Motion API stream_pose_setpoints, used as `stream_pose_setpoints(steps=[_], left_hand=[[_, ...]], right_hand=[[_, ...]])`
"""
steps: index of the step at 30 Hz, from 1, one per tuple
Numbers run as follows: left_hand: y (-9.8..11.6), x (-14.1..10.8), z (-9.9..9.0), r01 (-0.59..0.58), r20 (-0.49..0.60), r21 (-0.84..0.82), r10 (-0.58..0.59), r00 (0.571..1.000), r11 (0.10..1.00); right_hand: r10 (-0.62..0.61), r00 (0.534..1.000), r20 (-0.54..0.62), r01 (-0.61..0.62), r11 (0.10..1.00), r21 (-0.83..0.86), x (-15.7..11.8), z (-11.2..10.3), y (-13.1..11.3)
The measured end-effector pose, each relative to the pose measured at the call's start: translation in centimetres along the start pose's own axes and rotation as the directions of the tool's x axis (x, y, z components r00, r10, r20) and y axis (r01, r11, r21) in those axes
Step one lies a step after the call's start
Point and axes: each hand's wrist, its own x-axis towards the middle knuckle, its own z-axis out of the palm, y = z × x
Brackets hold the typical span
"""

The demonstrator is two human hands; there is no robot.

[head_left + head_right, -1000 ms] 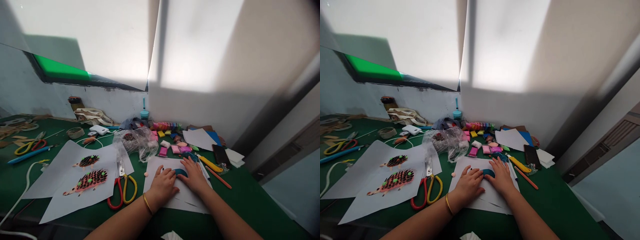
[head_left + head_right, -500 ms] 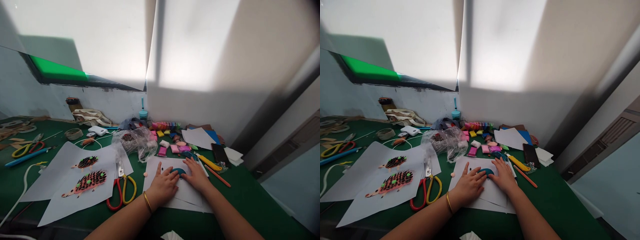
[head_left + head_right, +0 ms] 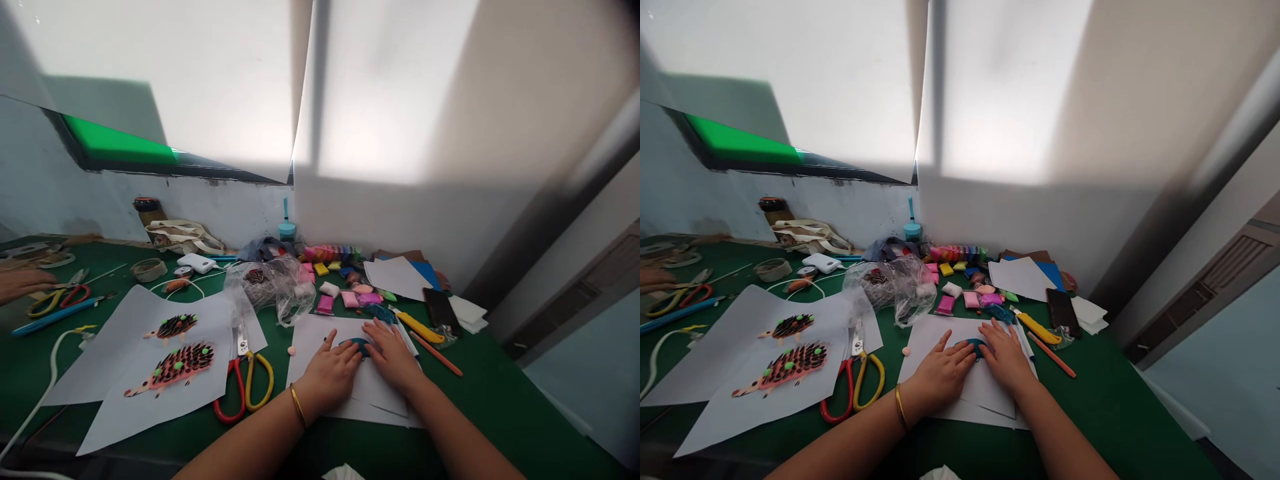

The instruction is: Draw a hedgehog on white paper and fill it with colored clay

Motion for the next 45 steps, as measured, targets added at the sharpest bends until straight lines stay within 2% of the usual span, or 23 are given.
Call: stream_pose_setpoints(steps=[4,10,15,20,27,33,40,45], left_hand=[[0.1,-0.1,-0.2,0.021,-0.048,-0.016,-0.022,0.999,1.000],[0.4,0.1,-0.9,0.061,0.002,-0.053,-0.061,0.998,0.997],[0.3,0.0,-1.0,0.082,-0.022,-0.068,-0.083,0.996,0.994],[0.2,-0.1,-0.9,0.088,-0.005,-0.071,-0.089,0.996,0.994],[0.1,0.0,-1.4,0.121,-0.067,-0.093,-0.127,0.990,0.988],[0.3,0.2,-2.0,0.135,-0.036,-0.100,-0.139,0.990,0.986],[0.6,0.3,-2.8,0.143,-0.030,-0.099,-0.147,0.989,0.985],[0.5,0.3,-2.7,0.176,-0.038,-0.132,-0.182,0.983,0.976]], right_hand=[[-0.149,0.984,0.101,0.149,0.989,0.005,-1.1,-0.6,-0.6],[-0.183,0.954,0.239,0.199,0.979,-0.048,-1.9,-0.4,-0.9],[-0.183,0.960,0.214,0.202,0.977,-0.069,-1.9,-0.1,-0.9],[-0.177,0.955,0.238,0.200,0.977,-0.079,-2.0,0.2,-0.8],[-0.148,0.966,0.213,0.167,0.983,-0.075,-1.7,0.0,-1.1],[-0.118,0.962,0.245,0.137,0.989,-0.060,-1.7,-0.9,-1.9],[-0.144,0.960,0.239,0.158,0.987,-0.040,-1.5,-0.3,-1.5],[-0.118,0.977,0.176,0.123,0.992,-0.016,-1.5,-0.3,-1.3]])
